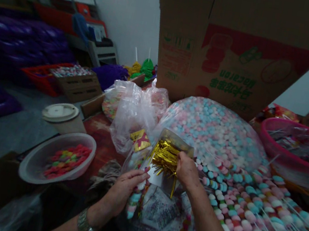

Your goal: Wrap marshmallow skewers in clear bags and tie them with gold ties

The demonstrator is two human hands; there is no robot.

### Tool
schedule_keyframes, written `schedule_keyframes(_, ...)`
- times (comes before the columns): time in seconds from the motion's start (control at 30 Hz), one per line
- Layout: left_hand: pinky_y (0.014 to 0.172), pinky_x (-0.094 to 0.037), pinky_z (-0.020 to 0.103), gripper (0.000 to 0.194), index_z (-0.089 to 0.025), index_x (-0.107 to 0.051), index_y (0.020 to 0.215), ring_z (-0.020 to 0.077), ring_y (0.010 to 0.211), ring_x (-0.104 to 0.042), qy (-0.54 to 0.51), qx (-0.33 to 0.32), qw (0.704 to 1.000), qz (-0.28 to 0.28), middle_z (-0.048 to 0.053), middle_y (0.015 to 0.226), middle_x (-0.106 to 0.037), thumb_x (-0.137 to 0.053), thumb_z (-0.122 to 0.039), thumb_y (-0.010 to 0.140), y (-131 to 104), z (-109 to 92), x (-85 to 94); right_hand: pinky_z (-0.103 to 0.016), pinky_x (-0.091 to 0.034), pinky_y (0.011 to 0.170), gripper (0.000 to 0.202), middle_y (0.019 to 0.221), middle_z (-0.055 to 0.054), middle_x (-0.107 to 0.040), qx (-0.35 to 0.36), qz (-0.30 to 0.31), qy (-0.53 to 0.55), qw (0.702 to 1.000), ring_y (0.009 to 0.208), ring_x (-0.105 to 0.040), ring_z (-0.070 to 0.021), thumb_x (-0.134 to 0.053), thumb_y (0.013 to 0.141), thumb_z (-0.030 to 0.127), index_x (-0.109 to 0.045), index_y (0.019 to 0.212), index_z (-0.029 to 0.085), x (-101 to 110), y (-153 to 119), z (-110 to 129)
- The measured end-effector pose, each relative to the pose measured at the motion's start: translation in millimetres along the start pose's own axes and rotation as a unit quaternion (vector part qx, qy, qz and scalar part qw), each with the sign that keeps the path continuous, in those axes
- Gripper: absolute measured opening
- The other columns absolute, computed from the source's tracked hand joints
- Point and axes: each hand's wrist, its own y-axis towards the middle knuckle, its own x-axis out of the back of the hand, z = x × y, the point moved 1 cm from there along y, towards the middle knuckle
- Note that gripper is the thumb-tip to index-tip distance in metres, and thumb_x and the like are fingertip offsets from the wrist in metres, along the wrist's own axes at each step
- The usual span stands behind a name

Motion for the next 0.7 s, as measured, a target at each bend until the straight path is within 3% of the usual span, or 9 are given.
schedule_keyframes(0.07,0.042,-0.031,0.018,0.026,-0.013,-0.058,0.061,0.0069,0.042,-0.044,-0.006,0.004,1.000,0.010,-0.005,0.047,-0.047,-0.071,-0.035,0.058,2.0,1.0,-3.2,-0.021,-0.039,0.060,0.025,0.076,-0.002,-0.065,-0.004,0.005,0.004,1.000,0.070,-0.060,-0.0140,-0.034,0.089,0.018,-0.058,0.096,0.017,1.2,-4.1,-0.4)
schedule_keyframes(0.17,0.042,-0.033,0.019,0.023,-0.014,-0.058,0.064,0.0079,0.043,-0.046,-0.014,0.008,1.000,0.015,-0.005,0.047,-0.047,-0.070,-0.033,0.059,2.9,2.4,-6.0,-0.023,-0.041,0.065,0.024,0.086,-0.007,-0.066,-0.010,0.011,-0.009,1.000,0.079,-0.061,-0.0162,-0.037,0.087,0.015,-0.060,0.094,0.016,-5.6,-5.2,1.7)
schedule_keyframes(0.27,0.042,-0.033,0.019,0.022,-0.013,-0.059,0.067,0.0081,0.044,-0.048,-0.007,0.005,1.000,0.011,-0.003,0.051,-0.053,-0.069,-0.032,0.060,1.3,3.6,-5.9,-0.025,-0.041,0.068,0.023,0.097,-0.011,-0.064,-0.013,0.023,-0.026,0.999,0.087,-0.061,-0.0190,-0.042,0.082,0.009,-0.063,0.089,0.016,-18.3,1.9,7.4)
schedule_keyframes(0.37,0.042,-0.034,0.019,0.022,-0.013,-0.059,0.067,0.0078,0.043,-0.048,-0.002,0.010,1.000,0.008,-0.002,0.055,-0.056,-0.069,-0.032,0.060,-1.7,5.2,-2.0,-0.027,-0.041,0.068,0.023,0.093,-0.011,-0.064,-0.024,0.032,-0.028,0.999,0.084,-0.061,-0.0192,-0.045,0.079,0.006,-0.065,0.084,0.015,-25.7,12.4,11.8)
schedule_keyframes(0.57,0.040,-0.031,0.017,0.023,-0.014,-0.058,0.067,0.0053,0.039,-0.040,-0.008,0.002,1.000,-0.006,-0.007,0.045,-0.045,-0.069,-0.033,0.061,-2.0,2.6,6.5,-0.026,-0.042,0.070,0.020,0.089,-0.007,-0.064,-0.014,0.021,0.025,0.999,0.081,-0.059,-0.0181,-0.048,0.081,0.017,-0.066,0.073,0.018,-8.6,25.9,-0.6)
schedule_keyframes(0.7,0.041,-0.032,0.018,0.024,-0.014,-0.058,0.066,0.0069,0.042,-0.044,-0.016,0.002,1.000,0.010,-0.006,0.047,-0.047,-0.069,-0.034,0.062,2.2,0.9,2.2,-0.023,-0.043,0.065,0.020,0.076,-0.004,-0.065,-0.014,0.005,0.099,0.995,0.076,-0.060,-0.0166,-0.047,0.080,0.021,-0.066,0.076,0.019,-1.1,26.9,-12.6)
